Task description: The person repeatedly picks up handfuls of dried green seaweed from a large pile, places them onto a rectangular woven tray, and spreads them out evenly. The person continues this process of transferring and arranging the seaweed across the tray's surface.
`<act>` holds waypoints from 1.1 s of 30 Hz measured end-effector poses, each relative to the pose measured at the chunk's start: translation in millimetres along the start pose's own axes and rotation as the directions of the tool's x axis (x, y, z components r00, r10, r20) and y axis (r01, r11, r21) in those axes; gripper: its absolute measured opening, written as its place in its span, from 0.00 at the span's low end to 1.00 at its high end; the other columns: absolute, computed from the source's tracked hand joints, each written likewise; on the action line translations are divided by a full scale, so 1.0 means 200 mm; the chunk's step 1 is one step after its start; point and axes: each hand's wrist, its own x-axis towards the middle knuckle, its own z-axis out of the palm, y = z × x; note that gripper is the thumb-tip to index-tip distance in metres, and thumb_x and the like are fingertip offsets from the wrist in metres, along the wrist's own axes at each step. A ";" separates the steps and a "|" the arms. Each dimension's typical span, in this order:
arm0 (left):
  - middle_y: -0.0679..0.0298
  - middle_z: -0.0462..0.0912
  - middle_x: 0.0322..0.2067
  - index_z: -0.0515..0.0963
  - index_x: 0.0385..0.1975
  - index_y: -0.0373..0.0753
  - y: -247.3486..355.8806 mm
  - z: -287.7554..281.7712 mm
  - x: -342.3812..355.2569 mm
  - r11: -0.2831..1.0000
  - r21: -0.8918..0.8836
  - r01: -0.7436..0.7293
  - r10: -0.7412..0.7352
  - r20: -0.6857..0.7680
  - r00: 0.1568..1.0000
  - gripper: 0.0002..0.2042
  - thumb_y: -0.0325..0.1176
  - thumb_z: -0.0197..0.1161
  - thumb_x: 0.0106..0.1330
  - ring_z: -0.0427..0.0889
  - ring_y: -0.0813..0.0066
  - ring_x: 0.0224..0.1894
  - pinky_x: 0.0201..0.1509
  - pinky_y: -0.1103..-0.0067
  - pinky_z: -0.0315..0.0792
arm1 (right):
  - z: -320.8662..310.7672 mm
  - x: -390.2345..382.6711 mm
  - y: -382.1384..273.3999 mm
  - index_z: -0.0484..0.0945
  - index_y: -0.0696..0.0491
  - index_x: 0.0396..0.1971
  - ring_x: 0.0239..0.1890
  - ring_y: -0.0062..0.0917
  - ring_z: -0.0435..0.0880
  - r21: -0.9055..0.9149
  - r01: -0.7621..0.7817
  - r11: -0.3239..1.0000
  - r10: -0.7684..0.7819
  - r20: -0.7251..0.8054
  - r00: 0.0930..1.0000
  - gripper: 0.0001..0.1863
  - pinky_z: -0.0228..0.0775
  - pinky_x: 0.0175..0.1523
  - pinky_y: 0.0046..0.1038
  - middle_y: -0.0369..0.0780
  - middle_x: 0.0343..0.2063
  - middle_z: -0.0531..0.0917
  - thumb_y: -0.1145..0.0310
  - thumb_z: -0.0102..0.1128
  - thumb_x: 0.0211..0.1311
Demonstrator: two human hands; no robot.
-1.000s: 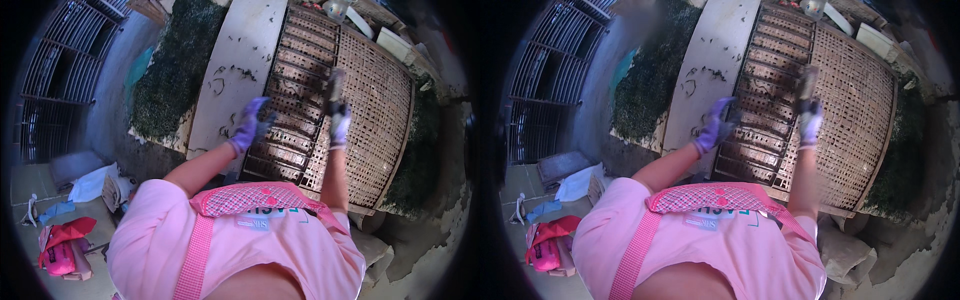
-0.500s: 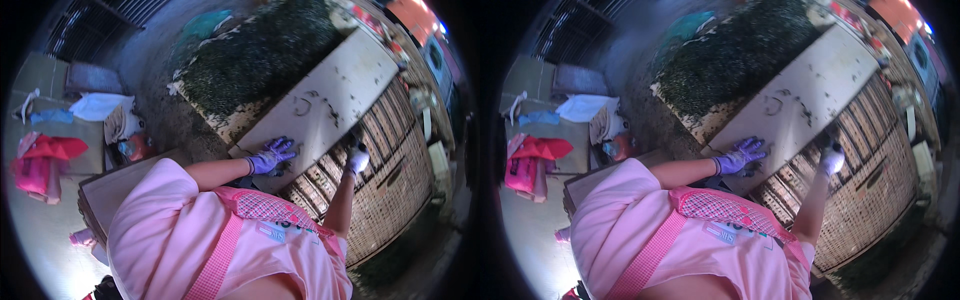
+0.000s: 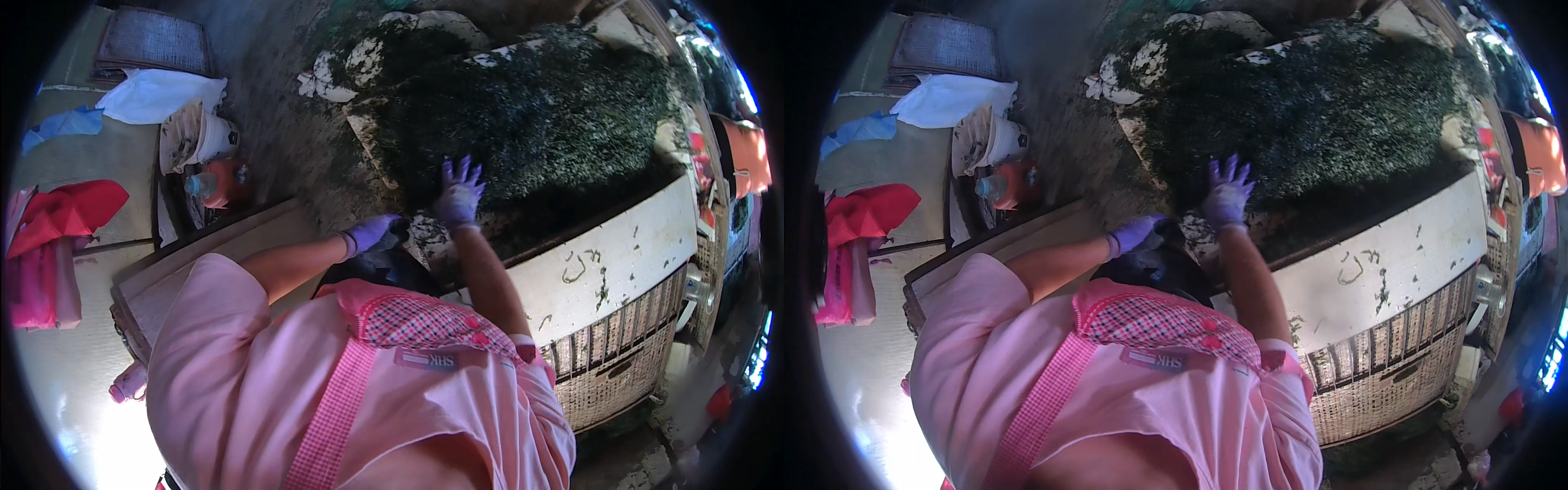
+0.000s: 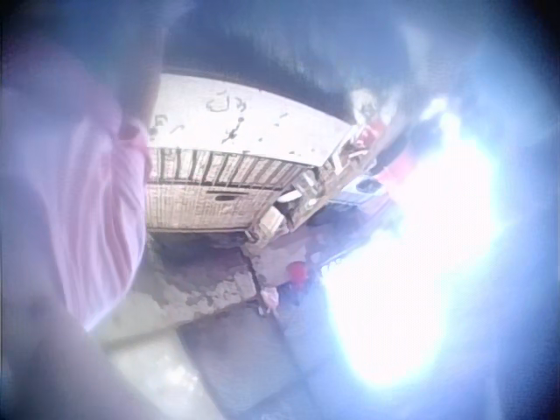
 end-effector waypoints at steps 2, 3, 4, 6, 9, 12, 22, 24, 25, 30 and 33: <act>0.58 0.83 0.36 0.77 0.49 0.38 -0.13 -0.06 0.14 0.979 -0.177 0.097 -0.091 0.038 0.995 0.21 0.48 0.49 0.69 0.81 0.69 0.36 0.41 0.75 0.74 | -0.14 0.12 0.04 0.61 0.41 0.66 0.67 0.56 0.56 0.087 0.023 0.996 -0.032 0.107 0.994 0.37 0.59 0.62 0.56 0.51 0.67 0.59 0.59 0.59 0.53; 0.59 0.82 0.33 0.77 0.47 0.37 -0.22 -0.02 0.28 0.890 -0.417 0.186 -0.176 0.064 0.982 0.21 0.49 0.49 0.69 0.80 0.69 0.32 0.37 0.75 0.73 | -0.18 0.17 0.07 0.61 0.40 0.66 0.65 0.50 0.62 0.070 -0.028 0.997 0.014 0.194 0.981 0.41 0.67 0.57 0.47 0.48 0.66 0.61 0.58 0.63 0.47; 0.59 0.81 0.29 0.76 0.44 0.35 -0.30 0.03 0.43 0.739 -0.622 0.259 -0.258 0.093 0.962 0.22 0.50 0.48 0.70 0.79 0.69 0.28 0.33 0.76 0.73 | -0.22 0.21 0.10 0.65 0.40 0.63 0.60 0.45 0.68 0.117 -0.099 0.988 0.079 0.166 0.983 0.38 0.70 0.54 0.43 0.48 0.63 0.65 0.61 0.64 0.46; 0.63 0.76 0.20 0.76 0.38 0.35 -0.27 0.09 0.65 0.363 -0.862 0.355 -0.436 0.180 0.882 0.21 0.49 0.46 0.70 0.72 0.72 0.18 0.23 0.77 0.68 | -0.29 0.23 0.16 0.74 0.41 0.56 0.51 0.38 0.78 0.327 -0.189 0.926 0.180 0.059 0.982 0.32 0.74 0.50 0.36 0.45 0.55 0.74 0.65 0.63 0.44; 0.67 0.72 0.16 0.76 0.38 0.37 -0.07 0.05 0.75 0.410 -0.865 0.290 -0.433 0.095 0.896 0.19 0.47 0.44 0.72 0.67 0.76 0.13 0.17 0.78 0.63 | -0.51 0.25 0.28 0.81 0.46 0.48 0.40 0.30 0.84 0.793 -0.065 0.606 0.325 -0.172 0.930 0.26 0.74 0.48 0.26 0.39 0.38 0.86 0.72 0.62 0.41; 0.64 0.77 0.20 0.77 0.45 0.38 -0.21 -0.18 0.79 0.583 -0.789 0.192 -0.202 0.088 0.975 0.18 0.42 0.43 0.72 0.71 0.76 0.16 0.20 0.79 0.68 | -0.99 0.29 0.32 0.80 0.52 0.47 0.39 0.27 0.84 0.840 -0.011 0.542 0.373 -0.229 0.899 0.26 0.74 0.49 0.26 0.38 0.37 0.85 0.78 0.60 0.40; 0.58 0.84 0.30 0.71 0.54 0.38 0.61 -0.49 0.47 0.824 -0.555 -0.116 0.293 0.242 0.925 0.16 0.37 0.42 0.74 0.75 0.83 0.16 0.17 0.89 0.71 | -1.63 0.14 0.52 0.80 0.47 0.47 0.42 0.39 0.82 0.321 -0.146 0.936 0.299 -0.500 0.813 0.24 0.74 0.49 0.36 0.44 0.38 0.84 0.61 0.61 0.45; 0.57 0.83 0.32 0.62 0.62 0.39 0.98 -0.63 0.45 0.706 -0.640 -0.304 0.535 0.201 0.821 0.21 0.42 0.45 0.74 0.76 0.84 0.18 0.16 0.89 0.71 | -1.93 0.06 0.46 0.81 0.50 0.40 0.39 0.41 0.83 0.080 -0.021 0.997 0.067 -0.627 0.776 0.20 0.75 0.46 0.37 0.45 0.34 0.83 0.61 0.61 0.45; 0.57 0.83 0.34 0.59 0.65 0.40 1.28 -0.58 0.31 0.643 -0.683 -0.346 0.569 0.124 0.813 0.24 0.43 0.47 0.73 0.78 0.82 0.21 0.20 0.87 0.73 | -2.06 0.03 0.50 0.81 0.50 0.39 0.34 0.35 0.81 -0.032 0.013 0.999 -0.031 -0.654 0.756 0.16 0.73 0.41 0.33 0.43 0.30 0.82 0.62 0.59 0.48; 0.55 0.75 0.54 0.57 0.68 0.44 2.03 -0.47 0.25 0.698 -0.374 -0.610 0.705 0.214 0.676 0.30 0.46 0.57 0.69 0.80 0.70 0.45 0.49 0.70 0.78 | -2.76 -0.10 0.49 0.82 0.52 0.31 0.24 0.19 0.80 -0.941 0.099 0.323 -0.742 -0.186 0.644 0.07 0.78 0.35 0.18 0.42 0.24 0.82 0.69 0.56 0.58; 0.62 0.71 0.61 0.61 0.66 0.45 1.91 -0.31 0.33 0.686 -0.581 -0.438 0.719 0.447 0.533 0.28 0.43 0.58 0.68 0.76 0.66 0.56 0.54 0.67 0.76 | -2.80 -0.01 0.53 0.77 0.52 0.18 0.20 0.19 0.75 -0.966 -0.045 0.254 -0.569 -0.187 0.801 0.09 0.76 0.28 0.16 0.38 0.20 0.78 0.71 0.55 0.57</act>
